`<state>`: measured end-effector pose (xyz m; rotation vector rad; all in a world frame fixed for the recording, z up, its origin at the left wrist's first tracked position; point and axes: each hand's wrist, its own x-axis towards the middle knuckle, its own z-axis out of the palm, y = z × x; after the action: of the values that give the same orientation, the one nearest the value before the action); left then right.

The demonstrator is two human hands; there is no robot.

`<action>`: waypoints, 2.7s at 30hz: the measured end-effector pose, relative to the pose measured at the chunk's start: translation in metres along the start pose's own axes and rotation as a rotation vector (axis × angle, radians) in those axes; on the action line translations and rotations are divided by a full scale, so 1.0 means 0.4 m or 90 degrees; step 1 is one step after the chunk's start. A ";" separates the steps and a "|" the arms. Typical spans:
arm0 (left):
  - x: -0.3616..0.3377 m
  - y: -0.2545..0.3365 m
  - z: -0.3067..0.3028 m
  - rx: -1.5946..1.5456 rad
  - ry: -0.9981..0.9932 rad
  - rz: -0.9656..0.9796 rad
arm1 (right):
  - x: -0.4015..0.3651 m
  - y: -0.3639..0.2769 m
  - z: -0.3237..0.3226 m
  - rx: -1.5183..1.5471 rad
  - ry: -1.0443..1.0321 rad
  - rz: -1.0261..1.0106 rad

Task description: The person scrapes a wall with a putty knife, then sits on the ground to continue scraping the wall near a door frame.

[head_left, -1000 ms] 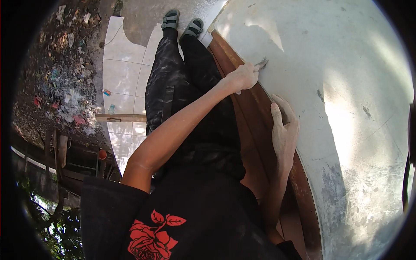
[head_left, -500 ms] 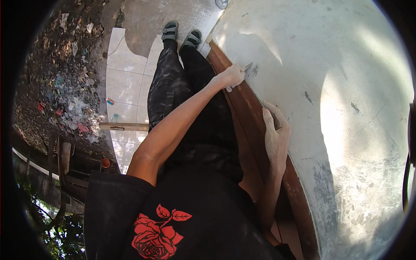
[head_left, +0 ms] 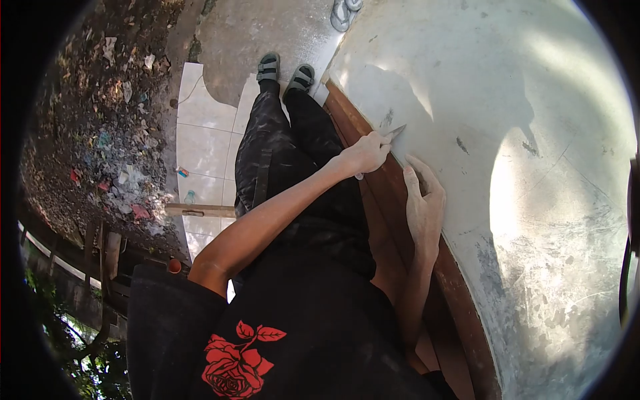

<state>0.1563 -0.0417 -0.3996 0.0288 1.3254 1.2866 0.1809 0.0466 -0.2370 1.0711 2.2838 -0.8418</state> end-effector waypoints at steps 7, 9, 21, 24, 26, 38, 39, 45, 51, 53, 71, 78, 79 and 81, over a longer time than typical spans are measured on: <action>0.005 0.011 0.021 -0.080 0.064 0.002 | -0.043 -0.033 -0.037 0.032 0.049 0.003; 0.033 0.026 -0.016 -0.109 0.013 -0.062 | -0.053 -0.048 -0.045 0.039 0.068 0.007; -0.080 0.106 -0.024 -0.105 -0.113 -0.093 | -0.095 -0.035 -0.088 -0.014 0.161 -0.042; -0.076 0.046 0.059 -0.061 -0.002 0.045 | -0.113 -0.062 -0.104 -0.008 0.182 -0.046; -0.116 0.076 0.093 -0.058 -0.001 0.070 | -0.121 -0.064 -0.109 0.005 0.189 -0.046; -0.172 0.168 0.077 -0.070 -0.036 -0.026 | -0.161 -0.039 -0.092 -0.023 0.250 -0.082; -0.152 0.153 0.085 -0.067 -0.018 -0.010 | -0.159 -0.042 -0.088 -0.092 0.269 -0.108; -0.081 0.101 0.051 -0.089 0.007 -0.035 | -0.125 0.020 -0.034 -0.437 0.256 -0.262; 0.006 0.047 0.045 -0.123 0.026 -0.109 | -0.052 0.044 0.019 -0.544 0.233 -0.247; 0.088 0.001 0.021 -0.126 0.027 -0.187 | -0.032 0.044 0.032 -0.555 0.215 -0.234; -0.133 0.138 0.009 -0.006 -0.087 0.011 | -0.068 0.037 0.021 -0.445 0.242 -0.215; -0.222 0.256 0.131 0.055 0.013 0.260 | -0.173 -0.073 -0.112 0.039 0.439 -0.189; -0.222 0.264 0.135 0.059 0.053 0.307 | -0.184 -0.054 -0.128 0.073 0.442 -0.201; -0.267 0.278 0.124 0.139 -0.005 0.273 | -0.220 -0.068 -0.159 0.019 0.499 -0.232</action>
<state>0.1472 -0.0413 -0.2379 0.4935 1.4992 1.4857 0.2002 0.0328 -0.1275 1.1505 3.2010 -0.6489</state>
